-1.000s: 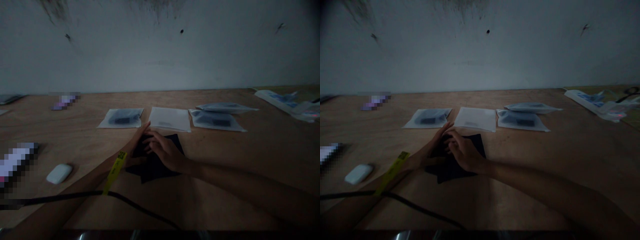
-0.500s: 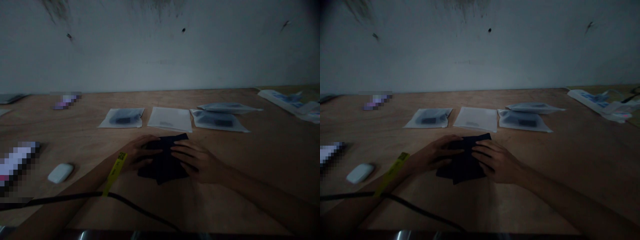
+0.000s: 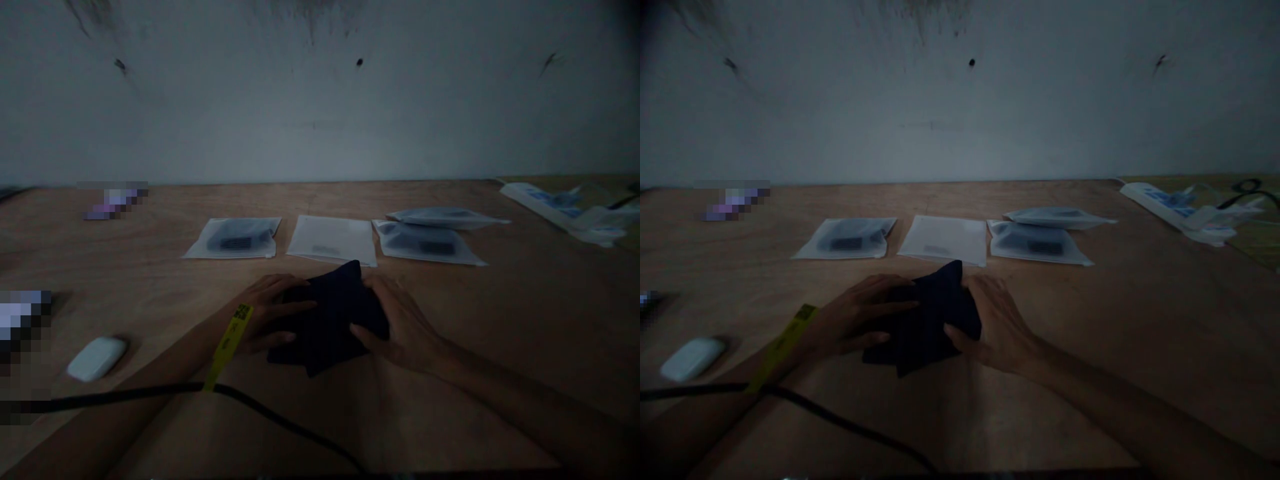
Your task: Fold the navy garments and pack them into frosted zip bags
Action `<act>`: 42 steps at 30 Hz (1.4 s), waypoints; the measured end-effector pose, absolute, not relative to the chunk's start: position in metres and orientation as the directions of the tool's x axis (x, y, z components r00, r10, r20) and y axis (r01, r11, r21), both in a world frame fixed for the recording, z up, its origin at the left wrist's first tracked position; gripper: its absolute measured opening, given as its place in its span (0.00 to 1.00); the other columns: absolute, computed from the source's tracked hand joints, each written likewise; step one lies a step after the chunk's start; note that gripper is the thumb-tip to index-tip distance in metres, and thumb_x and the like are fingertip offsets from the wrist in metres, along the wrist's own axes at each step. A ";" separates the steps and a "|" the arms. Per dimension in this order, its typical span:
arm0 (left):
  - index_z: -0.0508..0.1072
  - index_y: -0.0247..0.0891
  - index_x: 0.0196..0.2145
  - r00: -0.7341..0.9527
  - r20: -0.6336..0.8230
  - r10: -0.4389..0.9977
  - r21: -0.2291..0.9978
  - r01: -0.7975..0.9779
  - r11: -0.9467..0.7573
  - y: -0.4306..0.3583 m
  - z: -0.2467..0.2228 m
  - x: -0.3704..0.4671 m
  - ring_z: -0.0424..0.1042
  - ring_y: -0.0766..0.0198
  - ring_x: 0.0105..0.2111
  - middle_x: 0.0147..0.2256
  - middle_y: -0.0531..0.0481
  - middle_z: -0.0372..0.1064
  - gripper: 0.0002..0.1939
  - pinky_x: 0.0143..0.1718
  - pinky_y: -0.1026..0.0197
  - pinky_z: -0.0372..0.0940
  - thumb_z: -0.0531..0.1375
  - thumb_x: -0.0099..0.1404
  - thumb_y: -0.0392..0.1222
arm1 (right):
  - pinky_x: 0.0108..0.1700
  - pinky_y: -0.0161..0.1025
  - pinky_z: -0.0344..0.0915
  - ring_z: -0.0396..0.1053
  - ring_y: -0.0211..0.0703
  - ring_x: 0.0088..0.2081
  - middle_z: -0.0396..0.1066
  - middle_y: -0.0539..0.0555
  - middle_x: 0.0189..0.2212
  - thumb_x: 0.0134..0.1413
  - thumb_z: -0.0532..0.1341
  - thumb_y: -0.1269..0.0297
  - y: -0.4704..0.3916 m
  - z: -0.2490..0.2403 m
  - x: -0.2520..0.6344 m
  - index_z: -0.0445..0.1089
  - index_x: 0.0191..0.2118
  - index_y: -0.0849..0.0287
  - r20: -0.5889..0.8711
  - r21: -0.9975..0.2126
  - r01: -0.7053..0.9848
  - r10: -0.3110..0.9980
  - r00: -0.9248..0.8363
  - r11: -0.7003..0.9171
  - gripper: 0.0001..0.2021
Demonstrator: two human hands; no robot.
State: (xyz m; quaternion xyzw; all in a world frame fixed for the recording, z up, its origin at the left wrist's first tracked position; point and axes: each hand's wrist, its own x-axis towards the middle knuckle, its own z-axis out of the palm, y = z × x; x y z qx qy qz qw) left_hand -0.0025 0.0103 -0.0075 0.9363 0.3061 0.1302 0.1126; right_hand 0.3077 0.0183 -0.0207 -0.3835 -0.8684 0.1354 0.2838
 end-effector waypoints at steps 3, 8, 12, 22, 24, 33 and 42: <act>0.60 0.50 0.66 0.790 0.175 0.588 0.344 0.510 -0.788 0.009 -0.002 -0.002 0.55 0.44 0.63 0.66 0.43 0.53 0.30 0.63 0.39 0.54 0.53 0.70 0.60 | 0.44 0.44 0.68 0.71 0.48 0.42 0.70 0.56 0.43 0.56 0.62 0.58 0.023 -0.023 0.309 0.59 0.53 0.56 0.378 -0.624 0.461 0.761 -0.528 0.630 0.21; 0.64 0.49 0.63 0.802 0.207 0.560 0.334 0.480 -0.811 0.008 -0.002 0.002 0.57 0.42 0.62 0.63 0.42 0.57 0.30 0.64 0.35 0.50 0.61 0.65 0.53 | 0.45 0.44 0.70 0.73 0.46 0.41 0.72 0.52 0.40 0.54 0.64 0.64 0.044 -0.032 0.319 0.62 0.54 0.52 0.390 -0.770 0.406 0.866 -0.312 0.493 0.21; 0.69 0.46 0.59 0.777 0.290 0.558 0.278 0.490 -0.826 0.006 -0.008 0.007 0.58 0.45 0.61 0.61 0.41 0.58 0.26 0.63 0.38 0.53 0.64 0.64 0.44 | 0.51 0.48 0.70 0.72 0.49 0.48 0.71 0.56 0.47 0.52 0.66 0.64 0.045 -0.034 0.319 0.61 0.58 0.52 0.452 -0.754 0.411 0.859 -0.240 0.512 0.27; 0.46 0.52 0.70 0.704 0.397 0.589 0.285 0.516 -0.808 0.001 -0.007 0.011 0.43 0.39 0.69 0.70 0.41 0.34 0.46 0.64 0.34 0.53 0.66 0.62 0.41 | 0.48 0.46 0.73 0.71 0.48 0.50 0.70 0.60 0.49 0.54 0.63 0.75 0.013 -0.017 0.308 0.62 0.58 0.57 0.751 -0.376 0.238 0.445 -0.488 0.895 0.26; 0.43 0.53 0.71 0.703 0.416 0.577 0.272 0.509 -0.817 0.001 -0.008 0.012 0.43 0.40 0.69 0.70 0.41 0.35 0.47 0.64 0.34 0.53 0.65 0.63 0.39 | 0.47 0.43 0.74 0.71 0.46 0.50 0.70 0.61 0.50 0.55 0.62 0.77 0.011 -0.020 0.308 0.60 0.57 0.58 0.754 -0.349 0.120 0.355 -0.553 0.929 0.25; 0.55 0.44 0.68 0.812 0.247 0.529 0.160 0.504 -0.849 0.005 -0.013 0.007 0.45 0.48 0.70 0.69 0.45 0.49 0.33 0.69 0.38 0.40 0.59 0.67 0.41 | 0.55 0.47 0.71 0.66 0.54 0.59 0.71 0.65 0.55 0.59 0.55 0.69 -0.001 -0.018 0.300 0.68 0.54 0.72 0.540 -0.142 -0.114 -0.020 -0.842 0.983 0.19; 0.52 0.44 0.69 0.814 0.189 0.549 0.255 0.499 -0.828 0.006 -0.010 0.008 0.45 0.48 0.70 0.69 0.44 0.47 0.35 0.68 0.39 0.44 0.58 0.68 0.42 | 0.55 0.42 0.71 0.70 0.48 0.55 0.74 0.59 0.51 0.59 0.59 0.64 -0.007 -0.024 0.295 0.75 0.42 0.64 0.551 -0.013 -0.021 -0.011 -0.835 1.000 0.11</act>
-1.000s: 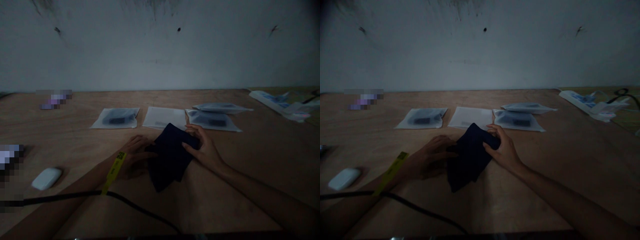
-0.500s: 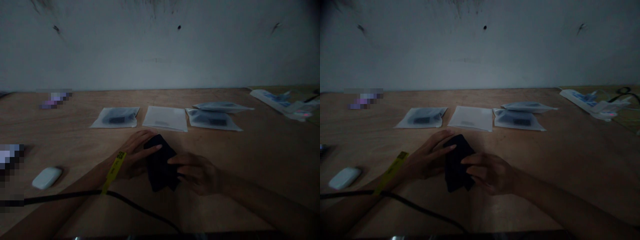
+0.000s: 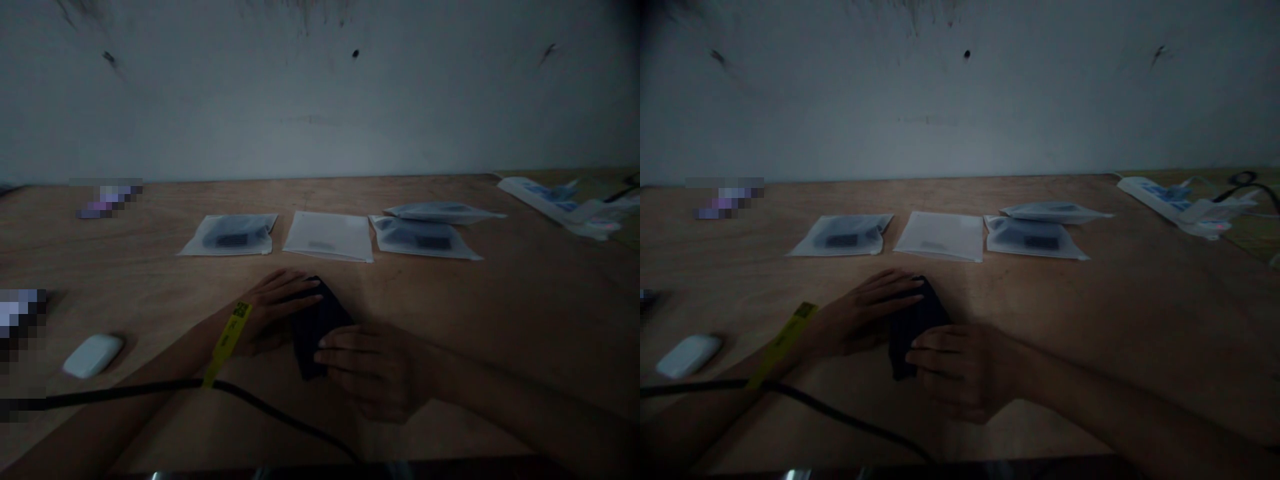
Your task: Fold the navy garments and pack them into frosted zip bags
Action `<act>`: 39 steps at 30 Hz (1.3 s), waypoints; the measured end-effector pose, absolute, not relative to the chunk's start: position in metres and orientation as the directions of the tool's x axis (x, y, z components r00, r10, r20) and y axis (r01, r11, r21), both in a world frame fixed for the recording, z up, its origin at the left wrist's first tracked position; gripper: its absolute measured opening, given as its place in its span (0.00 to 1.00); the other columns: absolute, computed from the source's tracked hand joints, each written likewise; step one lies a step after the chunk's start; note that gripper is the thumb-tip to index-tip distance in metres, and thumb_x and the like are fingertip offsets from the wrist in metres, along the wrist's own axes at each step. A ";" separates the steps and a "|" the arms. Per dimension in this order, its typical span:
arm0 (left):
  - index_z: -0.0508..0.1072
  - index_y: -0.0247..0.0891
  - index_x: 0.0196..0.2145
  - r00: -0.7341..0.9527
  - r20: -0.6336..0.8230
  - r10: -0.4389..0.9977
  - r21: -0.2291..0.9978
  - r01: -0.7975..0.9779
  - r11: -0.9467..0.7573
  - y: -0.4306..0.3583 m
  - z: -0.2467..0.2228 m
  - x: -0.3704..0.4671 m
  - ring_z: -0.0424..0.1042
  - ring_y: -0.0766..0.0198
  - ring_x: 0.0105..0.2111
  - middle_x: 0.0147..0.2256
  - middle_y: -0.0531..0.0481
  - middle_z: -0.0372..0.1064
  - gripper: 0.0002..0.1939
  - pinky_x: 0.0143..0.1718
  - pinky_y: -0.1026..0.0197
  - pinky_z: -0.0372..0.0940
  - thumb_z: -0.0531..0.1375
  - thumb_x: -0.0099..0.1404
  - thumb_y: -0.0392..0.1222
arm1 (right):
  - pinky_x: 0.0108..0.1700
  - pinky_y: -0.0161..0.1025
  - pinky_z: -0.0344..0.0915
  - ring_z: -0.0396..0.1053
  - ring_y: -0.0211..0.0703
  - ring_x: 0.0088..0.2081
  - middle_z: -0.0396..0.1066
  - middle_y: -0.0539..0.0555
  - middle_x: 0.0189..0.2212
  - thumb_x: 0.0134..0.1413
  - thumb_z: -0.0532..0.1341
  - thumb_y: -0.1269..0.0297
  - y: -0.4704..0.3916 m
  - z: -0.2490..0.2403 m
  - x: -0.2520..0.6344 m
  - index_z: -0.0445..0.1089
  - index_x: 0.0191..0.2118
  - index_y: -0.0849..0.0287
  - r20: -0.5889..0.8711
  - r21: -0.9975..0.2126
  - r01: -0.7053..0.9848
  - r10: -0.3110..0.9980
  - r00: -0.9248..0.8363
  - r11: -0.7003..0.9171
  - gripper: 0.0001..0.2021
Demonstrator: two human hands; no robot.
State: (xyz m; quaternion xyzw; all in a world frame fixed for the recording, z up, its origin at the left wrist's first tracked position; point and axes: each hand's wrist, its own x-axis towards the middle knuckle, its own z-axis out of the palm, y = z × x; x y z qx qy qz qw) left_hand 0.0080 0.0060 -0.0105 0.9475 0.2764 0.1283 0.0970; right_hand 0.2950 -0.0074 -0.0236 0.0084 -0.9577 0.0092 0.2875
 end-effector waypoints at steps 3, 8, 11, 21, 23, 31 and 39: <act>0.53 0.45 0.69 0.783 0.221 0.581 0.262 0.526 -0.809 0.006 -0.008 0.008 0.47 0.45 0.68 0.68 0.42 0.50 0.36 0.67 0.36 0.46 0.60 0.67 0.44 | 0.49 0.44 0.75 0.74 0.49 0.48 0.76 0.60 0.46 0.58 0.62 0.62 -0.007 -0.025 0.296 0.74 0.38 0.63 0.638 -0.030 0.217 0.186 -0.748 0.976 0.08; 0.57 0.45 0.67 0.752 0.265 0.604 0.272 0.543 -0.795 0.008 -0.007 0.008 0.56 0.45 0.63 0.62 0.40 0.59 0.35 0.65 0.35 0.50 0.62 0.65 0.43 | 0.50 0.53 0.74 0.72 0.56 0.51 0.73 0.66 0.50 0.55 0.65 0.48 0.005 -0.026 0.304 0.69 0.52 0.66 0.625 -0.045 0.424 0.357 -0.695 0.905 0.27; 0.58 0.45 0.67 0.753 0.276 0.598 0.286 0.530 -0.799 0.008 -0.007 0.009 0.56 0.46 0.63 0.61 0.39 0.59 0.34 0.64 0.35 0.51 0.62 0.66 0.43 | 0.56 0.58 0.70 0.66 0.60 0.58 0.66 0.67 0.59 0.57 0.63 0.45 0.009 -0.027 0.306 0.59 0.65 0.63 0.524 -0.012 0.500 0.431 -0.734 0.866 0.37; 0.49 0.43 0.70 0.726 0.245 0.642 0.315 0.567 -0.761 0.013 -0.011 0.000 0.51 0.48 0.67 0.68 0.40 0.47 0.31 0.67 0.41 0.51 0.52 0.74 0.49 | 0.50 0.48 0.75 0.74 0.50 0.51 0.74 0.60 0.53 0.61 0.54 0.79 0.015 -0.023 0.309 0.69 0.56 0.65 0.452 0.313 0.392 0.228 -0.863 0.865 0.19; 0.47 0.41 0.71 0.695 0.261 0.671 0.302 0.601 -0.740 0.016 -0.013 -0.001 0.48 0.48 0.69 0.70 0.40 0.43 0.30 0.67 0.42 0.50 0.49 0.75 0.47 | 0.49 0.46 0.75 0.74 0.49 0.50 0.75 0.59 0.52 0.62 0.55 0.78 0.014 -0.021 0.309 0.70 0.55 0.66 0.466 0.304 0.353 0.185 -0.865 0.885 0.17; 0.46 0.35 0.70 0.637 0.279 0.718 0.181 0.700 -0.691 0.043 -0.020 0.011 0.39 0.46 0.71 0.71 0.37 0.36 0.33 0.67 0.40 0.48 0.51 0.75 0.50 | 0.49 0.41 0.74 0.74 0.44 0.49 0.76 0.57 0.50 0.66 0.53 0.73 0.003 -0.017 0.304 0.72 0.54 0.63 0.470 0.248 0.219 0.081 -0.879 0.944 0.15; 0.59 0.33 0.66 0.643 0.264 0.719 0.089 0.726 -0.682 0.047 -0.022 0.013 0.60 0.50 0.64 0.64 0.37 0.60 0.29 0.65 0.42 0.56 0.52 0.75 0.52 | 0.48 0.41 0.75 0.74 0.45 0.49 0.76 0.58 0.50 0.64 0.56 0.73 0.006 -0.022 0.303 0.72 0.53 0.64 0.478 0.247 0.187 0.048 -0.877 0.951 0.15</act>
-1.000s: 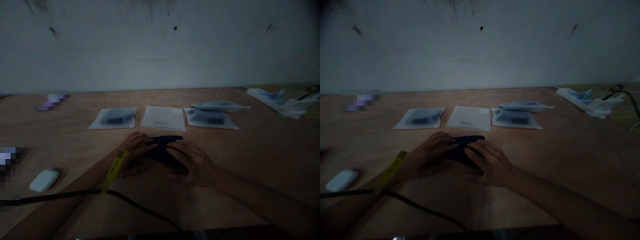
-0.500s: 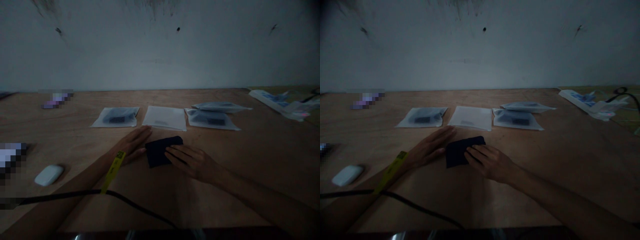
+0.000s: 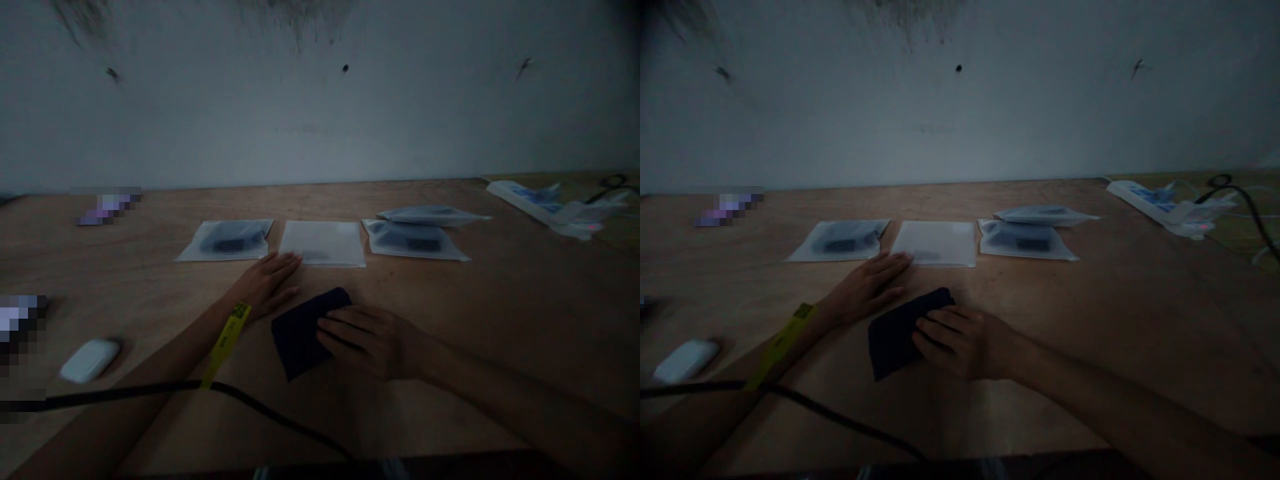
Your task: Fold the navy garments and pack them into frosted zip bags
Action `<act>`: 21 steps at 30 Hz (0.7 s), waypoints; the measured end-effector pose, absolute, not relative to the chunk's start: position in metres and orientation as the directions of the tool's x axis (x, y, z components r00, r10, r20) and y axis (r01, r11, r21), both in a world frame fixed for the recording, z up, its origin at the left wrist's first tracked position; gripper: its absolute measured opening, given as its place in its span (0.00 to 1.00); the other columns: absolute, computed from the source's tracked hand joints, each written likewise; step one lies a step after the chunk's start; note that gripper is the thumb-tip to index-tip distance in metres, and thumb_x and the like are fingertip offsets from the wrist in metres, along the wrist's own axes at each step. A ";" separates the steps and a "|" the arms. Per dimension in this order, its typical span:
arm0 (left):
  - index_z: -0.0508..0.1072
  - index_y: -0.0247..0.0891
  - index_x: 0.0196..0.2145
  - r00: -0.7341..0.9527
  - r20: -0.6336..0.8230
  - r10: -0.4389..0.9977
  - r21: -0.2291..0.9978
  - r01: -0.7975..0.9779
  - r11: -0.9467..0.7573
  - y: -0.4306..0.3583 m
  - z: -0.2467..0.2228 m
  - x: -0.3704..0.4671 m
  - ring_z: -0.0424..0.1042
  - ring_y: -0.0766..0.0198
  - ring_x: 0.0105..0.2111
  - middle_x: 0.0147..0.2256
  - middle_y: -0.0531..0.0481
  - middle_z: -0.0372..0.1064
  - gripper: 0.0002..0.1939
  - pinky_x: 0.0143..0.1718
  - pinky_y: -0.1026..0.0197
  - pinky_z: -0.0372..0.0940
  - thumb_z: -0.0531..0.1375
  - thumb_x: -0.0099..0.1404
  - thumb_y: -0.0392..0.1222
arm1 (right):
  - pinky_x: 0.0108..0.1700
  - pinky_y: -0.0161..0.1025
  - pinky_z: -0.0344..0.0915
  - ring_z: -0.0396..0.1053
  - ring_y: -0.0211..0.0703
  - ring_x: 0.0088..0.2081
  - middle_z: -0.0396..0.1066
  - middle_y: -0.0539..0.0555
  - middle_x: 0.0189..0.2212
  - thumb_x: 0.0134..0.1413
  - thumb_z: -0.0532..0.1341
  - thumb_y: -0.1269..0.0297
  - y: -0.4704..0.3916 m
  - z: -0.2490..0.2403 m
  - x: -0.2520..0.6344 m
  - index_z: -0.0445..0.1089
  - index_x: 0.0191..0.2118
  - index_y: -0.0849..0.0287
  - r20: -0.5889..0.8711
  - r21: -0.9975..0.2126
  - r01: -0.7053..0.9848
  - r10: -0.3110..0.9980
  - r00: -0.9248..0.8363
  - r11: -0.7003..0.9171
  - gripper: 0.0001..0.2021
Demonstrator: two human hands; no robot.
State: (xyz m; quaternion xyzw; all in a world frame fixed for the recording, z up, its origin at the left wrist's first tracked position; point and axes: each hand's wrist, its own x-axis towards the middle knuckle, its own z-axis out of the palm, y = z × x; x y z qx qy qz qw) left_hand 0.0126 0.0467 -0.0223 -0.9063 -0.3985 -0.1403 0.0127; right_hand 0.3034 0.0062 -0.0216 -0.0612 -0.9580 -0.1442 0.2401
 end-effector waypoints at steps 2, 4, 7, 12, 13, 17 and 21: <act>0.66 0.36 0.61 0.630 0.326 0.705 0.058 0.731 -0.680 0.043 -0.020 0.011 0.72 0.53 0.55 0.56 0.40 0.71 0.24 0.61 0.45 0.63 0.53 0.74 0.50 | 0.48 0.42 0.75 0.74 0.45 0.50 0.76 0.59 0.50 0.63 0.58 0.73 0.006 -0.023 0.304 0.72 0.53 0.65 0.489 0.235 0.179 0.043 -0.871 0.955 0.15; 0.72 0.39 0.57 0.597 0.411 0.689 0.037 0.744 -0.667 0.038 -0.019 0.009 0.78 0.57 0.43 0.45 0.45 0.78 0.19 0.56 0.47 0.69 0.56 0.73 0.49 | 0.49 0.42 0.74 0.74 0.45 0.50 0.76 0.58 0.50 0.62 0.57 0.73 0.006 -0.023 0.304 0.72 0.53 0.65 0.503 0.224 0.186 0.050 -0.863 0.957 0.15; 0.75 0.41 0.52 0.553 0.505 0.663 0.045 0.750 -0.660 0.034 -0.021 0.007 0.78 0.59 0.36 0.35 0.49 0.79 0.16 0.46 0.52 0.73 0.59 0.71 0.50 | 0.50 0.40 0.74 0.74 0.43 0.49 0.77 0.56 0.49 0.64 0.55 0.73 0.003 -0.021 0.303 0.73 0.51 0.63 0.513 0.226 0.203 0.060 -0.856 0.953 0.14; 0.76 0.39 0.50 0.600 0.471 0.646 0.130 0.677 -0.724 0.031 -0.026 0.006 0.78 0.59 0.44 0.47 0.46 0.77 0.14 0.46 0.57 0.74 0.54 0.75 0.43 | 0.48 0.40 0.75 0.74 0.44 0.49 0.76 0.56 0.50 0.65 0.55 0.72 -0.001 -0.021 0.303 0.74 0.51 0.63 0.506 0.231 0.147 0.010 -0.862 0.962 0.14; 0.75 0.39 0.52 0.604 0.459 0.652 0.143 0.674 -0.725 0.031 -0.027 0.006 0.79 0.59 0.44 0.47 0.46 0.77 0.14 0.45 0.58 0.75 0.53 0.75 0.42 | 0.48 0.41 0.75 0.74 0.45 0.50 0.76 0.55 0.50 0.64 0.56 0.72 -0.001 -0.022 0.303 0.73 0.51 0.62 0.498 0.222 0.143 0.014 -0.867 0.965 0.14; 0.71 0.38 0.56 0.616 0.445 0.650 0.119 0.679 -0.725 0.028 -0.024 0.006 0.80 0.60 0.33 0.40 0.46 0.79 0.16 0.35 0.60 0.75 0.52 0.74 0.38 | 0.51 0.48 0.74 0.71 0.52 0.54 0.74 0.56 0.52 0.63 0.59 0.63 -0.001 -0.021 0.305 0.72 0.54 0.60 0.476 0.141 0.167 0.081 -0.876 0.976 0.16; 0.69 0.35 0.56 0.655 0.432 0.620 0.084 0.656 -0.750 0.024 -0.021 0.007 0.80 0.57 0.36 0.44 0.45 0.78 0.16 0.35 0.58 0.75 0.51 0.74 0.35 | 0.55 0.54 0.70 0.67 0.57 0.58 0.71 0.60 0.56 0.60 0.58 0.61 -0.001 -0.016 0.307 0.70 0.57 0.60 0.483 0.072 0.192 0.134 -0.865 0.979 0.21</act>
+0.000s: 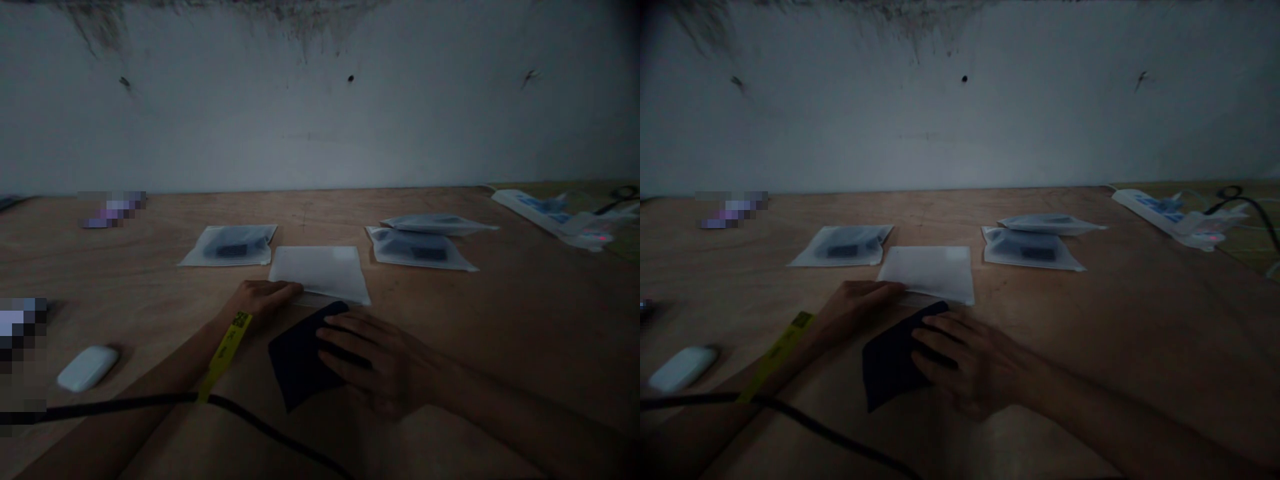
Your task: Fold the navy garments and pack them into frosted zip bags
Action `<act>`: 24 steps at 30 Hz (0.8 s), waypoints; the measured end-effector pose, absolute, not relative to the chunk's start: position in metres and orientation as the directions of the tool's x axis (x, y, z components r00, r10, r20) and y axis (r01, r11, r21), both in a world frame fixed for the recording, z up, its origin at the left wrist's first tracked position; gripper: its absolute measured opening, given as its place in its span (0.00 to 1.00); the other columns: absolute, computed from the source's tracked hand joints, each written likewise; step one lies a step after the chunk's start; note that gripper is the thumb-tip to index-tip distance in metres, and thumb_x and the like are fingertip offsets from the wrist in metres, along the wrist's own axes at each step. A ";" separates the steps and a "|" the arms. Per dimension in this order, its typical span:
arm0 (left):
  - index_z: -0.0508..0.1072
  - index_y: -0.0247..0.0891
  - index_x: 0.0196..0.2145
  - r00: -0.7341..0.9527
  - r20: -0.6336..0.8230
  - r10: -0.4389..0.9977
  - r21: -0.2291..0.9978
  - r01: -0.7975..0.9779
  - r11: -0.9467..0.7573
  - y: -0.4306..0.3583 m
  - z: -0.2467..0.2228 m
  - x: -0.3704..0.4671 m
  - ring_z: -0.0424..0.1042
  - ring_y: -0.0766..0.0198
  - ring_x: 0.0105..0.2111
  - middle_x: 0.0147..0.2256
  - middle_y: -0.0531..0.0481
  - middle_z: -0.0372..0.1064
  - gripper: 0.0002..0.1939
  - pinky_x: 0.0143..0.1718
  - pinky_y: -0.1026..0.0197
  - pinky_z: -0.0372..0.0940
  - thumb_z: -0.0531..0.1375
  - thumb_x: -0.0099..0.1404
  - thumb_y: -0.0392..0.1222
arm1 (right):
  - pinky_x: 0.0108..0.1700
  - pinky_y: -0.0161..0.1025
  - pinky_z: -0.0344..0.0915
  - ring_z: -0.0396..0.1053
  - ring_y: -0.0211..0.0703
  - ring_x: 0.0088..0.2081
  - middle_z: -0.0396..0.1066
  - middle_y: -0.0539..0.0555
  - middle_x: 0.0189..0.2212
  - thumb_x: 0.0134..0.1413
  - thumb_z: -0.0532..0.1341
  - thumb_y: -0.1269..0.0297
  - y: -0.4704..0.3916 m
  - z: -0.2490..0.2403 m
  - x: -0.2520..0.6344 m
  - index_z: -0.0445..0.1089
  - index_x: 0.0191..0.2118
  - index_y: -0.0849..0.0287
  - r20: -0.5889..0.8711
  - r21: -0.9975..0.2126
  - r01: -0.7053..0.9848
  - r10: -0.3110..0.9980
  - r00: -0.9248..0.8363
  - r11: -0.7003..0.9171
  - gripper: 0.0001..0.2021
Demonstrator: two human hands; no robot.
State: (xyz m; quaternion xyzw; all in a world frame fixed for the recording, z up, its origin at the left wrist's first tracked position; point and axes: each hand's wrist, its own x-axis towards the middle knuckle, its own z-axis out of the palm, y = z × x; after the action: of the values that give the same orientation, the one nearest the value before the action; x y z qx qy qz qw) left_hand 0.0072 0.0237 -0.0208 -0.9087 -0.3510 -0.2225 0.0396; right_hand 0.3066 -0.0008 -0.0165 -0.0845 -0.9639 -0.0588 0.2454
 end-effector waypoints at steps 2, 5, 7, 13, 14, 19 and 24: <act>0.71 0.37 0.54 0.682 0.428 0.593 0.068 0.630 -0.774 0.023 -0.019 0.008 0.79 0.56 0.41 0.48 0.45 0.76 0.15 0.40 0.56 0.76 0.51 0.74 0.34 | 0.56 0.54 0.70 0.65 0.56 0.60 0.68 0.62 0.59 0.59 0.57 0.65 -0.001 -0.017 0.308 0.68 0.60 0.61 0.475 0.058 0.212 0.160 -0.866 0.975 0.23; 0.72 0.38 0.53 0.695 0.446 0.565 0.034 0.617 -0.786 0.023 -0.017 0.010 0.79 0.56 0.44 0.50 0.45 0.76 0.14 0.43 0.55 0.76 0.52 0.74 0.34 | 0.57 0.53 0.70 0.63 0.55 0.62 0.64 0.65 0.61 0.56 0.56 0.69 0.000 -0.023 0.310 0.64 0.62 0.65 0.460 0.016 0.293 0.253 -0.851 0.956 0.27; 0.70 0.37 0.55 0.682 0.469 0.561 0.017 0.628 -0.778 0.022 -0.016 0.012 0.79 0.57 0.45 0.51 0.45 0.75 0.15 0.44 0.55 0.76 0.53 0.74 0.35 | 0.58 0.50 0.69 0.63 0.53 0.63 0.64 0.65 0.62 0.56 0.57 0.71 0.002 -0.028 0.311 0.63 0.63 0.66 0.461 0.003 0.359 0.318 -0.829 0.933 0.28; 0.68 0.38 0.59 0.636 0.530 0.561 0.032 0.646 -0.763 0.016 -0.015 0.020 0.76 0.59 0.50 0.54 0.45 0.73 0.17 0.50 0.57 0.74 0.56 0.74 0.38 | 0.57 0.41 0.71 0.69 0.45 0.58 0.72 0.59 0.55 0.63 0.53 0.78 0.005 -0.022 0.310 0.69 0.57 0.66 0.487 0.147 0.313 0.206 -0.849 0.938 0.19; 0.68 0.38 0.59 0.636 0.532 0.560 0.042 0.640 -0.767 0.015 -0.015 0.021 0.76 0.60 0.50 0.55 0.45 0.72 0.17 0.50 0.57 0.74 0.56 0.74 0.38 | 0.57 0.41 0.71 0.69 0.45 0.58 0.73 0.59 0.54 0.64 0.52 0.78 0.005 -0.018 0.310 0.69 0.56 0.67 0.491 0.163 0.277 0.166 -0.855 0.947 0.18; 0.66 0.36 0.61 0.695 0.484 0.532 0.084 0.568 -0.819 0.013 -0.013 0.023 0.74 0.59 0.54 0.57 0.41 0.70 0.18 0.52 0.57 0.73 0.51 0.77 0.39 | 0.59 0.47 0.70 0.64 0.53 0.62 0.73 0.65 0.53 0.67 0.50 0.75 0.000 -0.006 0.310 0.70 0.55 0.71 0.558 0.175 0.171 0.045 -0.829 0.970 0.17; 0.64 0.34 0.61 0.745 0.473 0.470 0.085 0.492 -0.866 0.011 -0.010 0.025 0.71 0.61 0.57 0.57 0.41 0.70 0.19 0.53 0.59 0.72 0.47 0.78 0.37 | 0.59 0.41 0.70 0.67 0.46 0.60 0.72 0.64 0.55 0.66 0.52 0.77 0.003 -0.015 0.306 0.69 0.55 0.68 0.546 0.077 0.336 0.242 -0.802 0.939 0.16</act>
State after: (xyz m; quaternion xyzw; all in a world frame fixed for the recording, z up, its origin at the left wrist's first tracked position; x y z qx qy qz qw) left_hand 0.0248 0.0111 -0.0102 -0.9339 -0.2575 -0.2470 0.0227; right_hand 0.3062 0.0033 -0.0155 -0.1529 -0.9454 -0.0849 0.2749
